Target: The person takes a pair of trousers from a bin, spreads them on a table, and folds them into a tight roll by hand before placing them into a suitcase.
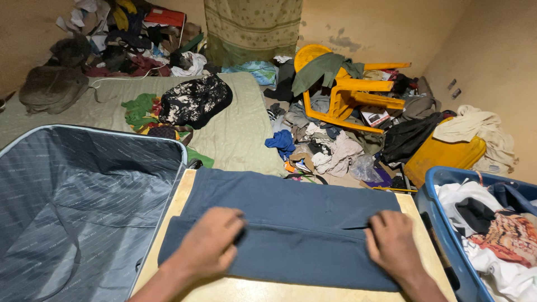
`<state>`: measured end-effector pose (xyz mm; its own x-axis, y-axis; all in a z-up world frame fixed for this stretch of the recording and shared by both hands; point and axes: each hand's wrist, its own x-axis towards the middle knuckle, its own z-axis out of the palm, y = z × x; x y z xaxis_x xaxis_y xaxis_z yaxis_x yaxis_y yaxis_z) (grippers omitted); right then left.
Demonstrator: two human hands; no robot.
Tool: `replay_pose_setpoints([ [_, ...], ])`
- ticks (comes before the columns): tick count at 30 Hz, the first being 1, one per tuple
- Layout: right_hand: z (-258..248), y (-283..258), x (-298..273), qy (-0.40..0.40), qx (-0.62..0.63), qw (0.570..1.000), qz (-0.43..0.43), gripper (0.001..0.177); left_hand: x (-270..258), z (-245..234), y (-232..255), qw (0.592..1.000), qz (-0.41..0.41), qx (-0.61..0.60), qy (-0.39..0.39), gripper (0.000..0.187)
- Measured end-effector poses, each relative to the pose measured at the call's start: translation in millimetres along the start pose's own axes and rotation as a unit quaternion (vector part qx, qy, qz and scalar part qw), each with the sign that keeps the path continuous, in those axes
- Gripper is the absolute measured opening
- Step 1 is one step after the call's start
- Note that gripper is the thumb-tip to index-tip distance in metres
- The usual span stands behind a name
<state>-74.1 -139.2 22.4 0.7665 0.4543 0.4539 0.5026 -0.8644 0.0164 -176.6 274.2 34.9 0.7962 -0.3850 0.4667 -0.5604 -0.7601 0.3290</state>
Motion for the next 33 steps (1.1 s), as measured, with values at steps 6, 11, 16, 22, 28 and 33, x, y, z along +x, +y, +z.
replay_pose_setpoints([
  [6, -7, -71, -6, -0.091, 0.218, 0.949, -0.207, 0.074, 20, 31, 36, 0.984, 0.109, -0.053, -0.134, 0.082],
  [11, -2, -81, -12, -0.172, 0.182, 0.935, -0.251, 0.087, 16, 32, 37, 0.983, 0.102, -0.063, -0.141, 0.086],
  [16, -1, -58, -29, -0.171, 0.156, 0.954, -0.189, 0.087, -3, 21, 28, 0.986, 0.026, -0.045, -0.158, 0.085],
  [22, 3, -18, -49, -0.186, 0.130, 0.970, -0.087, 0.107, -27, 2, -1, 0.985, -0.097, 0.039, -0.140, 0.097],
  [28, 2, 25, -64, -0.210, 0.086, 0.974, -0.003, 0.109, -53, -13, -32, 0.989, -0.129, 0.017, -0.071, 0.089],
  [33, 9, 50, -80, -0.190, 0.106, 0.976, -0.020, 0.104, -68, -24, -43, 0.989, -0.113, -0.089, -0.018, 0.078],
])
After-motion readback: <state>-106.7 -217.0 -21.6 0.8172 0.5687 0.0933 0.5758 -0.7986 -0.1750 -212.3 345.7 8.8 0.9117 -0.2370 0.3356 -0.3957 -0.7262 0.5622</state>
